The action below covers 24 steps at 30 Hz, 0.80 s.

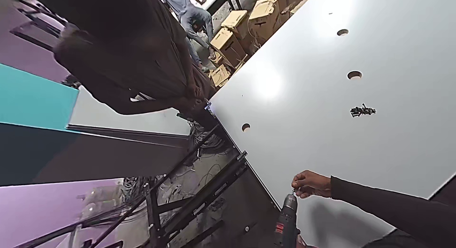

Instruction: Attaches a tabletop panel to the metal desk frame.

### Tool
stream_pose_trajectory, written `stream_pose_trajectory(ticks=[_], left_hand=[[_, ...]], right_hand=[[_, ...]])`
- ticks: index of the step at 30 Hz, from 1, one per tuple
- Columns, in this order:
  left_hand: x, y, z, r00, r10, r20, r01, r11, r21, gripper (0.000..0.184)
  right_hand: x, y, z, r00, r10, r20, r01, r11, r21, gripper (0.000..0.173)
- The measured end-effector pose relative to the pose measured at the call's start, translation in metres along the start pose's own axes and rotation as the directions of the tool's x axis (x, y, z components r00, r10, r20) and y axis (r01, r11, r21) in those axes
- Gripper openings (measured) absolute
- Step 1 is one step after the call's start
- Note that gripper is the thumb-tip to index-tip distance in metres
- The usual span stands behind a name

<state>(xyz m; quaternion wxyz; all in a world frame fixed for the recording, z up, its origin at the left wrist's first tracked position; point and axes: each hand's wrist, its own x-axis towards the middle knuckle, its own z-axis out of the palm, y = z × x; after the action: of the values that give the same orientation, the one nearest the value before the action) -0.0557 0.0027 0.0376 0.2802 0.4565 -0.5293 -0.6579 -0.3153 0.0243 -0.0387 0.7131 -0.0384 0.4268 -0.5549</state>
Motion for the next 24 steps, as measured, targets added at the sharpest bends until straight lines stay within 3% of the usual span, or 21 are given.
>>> stream_pose_trajectory(ticks=[3,5,8,12,15,18,24], left_hand=[[0.003,-0.003,-0.019,0.995,-0.007,-0.097,0.026,0.981,0.192,0.055],[0.020,-0.001,-0.026,0.991,0.103,-0.085,-0.075,0.957,0.281,0.067],[0.050,0.012,-0.027,0.968,0.240,-0.078,-0.204,0.926,0.319,0.067],[0.105,0.018,-0.034,0.948,0.312,-0.067,-0.251,0.859,0.446,0.066],[0.152,0.023,-0.037,0.953,0.282,-0.109,-0.161,0.780,0.605,0.065],[0.204,0.028,-0.037,0.950,0.264,-0.167,-0.077,0.716,0.694,0.052],[0.266,0.015,-0.053,0.966,0.199,-0.163,-0.013,0.670,0.742,0.052]], right_hand=[[0.013,0.007,0.021,0.998,0.047,-0.035,-0.044,0.995,0.088,0.012],[0.029,0.001,0.032,0.996,0.071,-0.055,-0.061,0.983,0.171,0.012],[0.056,-0.007,0.052,0.993,0.073,-0.090,-0.043,0.954,0.298,0.017],[0.112,-0.006,0.079,0.979,0.024,-0.204,0.070,0.896,0.439,0.025],[0.164,-0.017,0.090,0.951,0.025,-0.309,0.086,0.936,0.341,0.028],[0.211,-0.037,0.095,0.939,0.002,-0.343,0.081,0.970,0.228,0.027],[0.260,-0.053,0.076,0.972,-0.044,-0.233,0.048,0.999,0.012,0.030]])
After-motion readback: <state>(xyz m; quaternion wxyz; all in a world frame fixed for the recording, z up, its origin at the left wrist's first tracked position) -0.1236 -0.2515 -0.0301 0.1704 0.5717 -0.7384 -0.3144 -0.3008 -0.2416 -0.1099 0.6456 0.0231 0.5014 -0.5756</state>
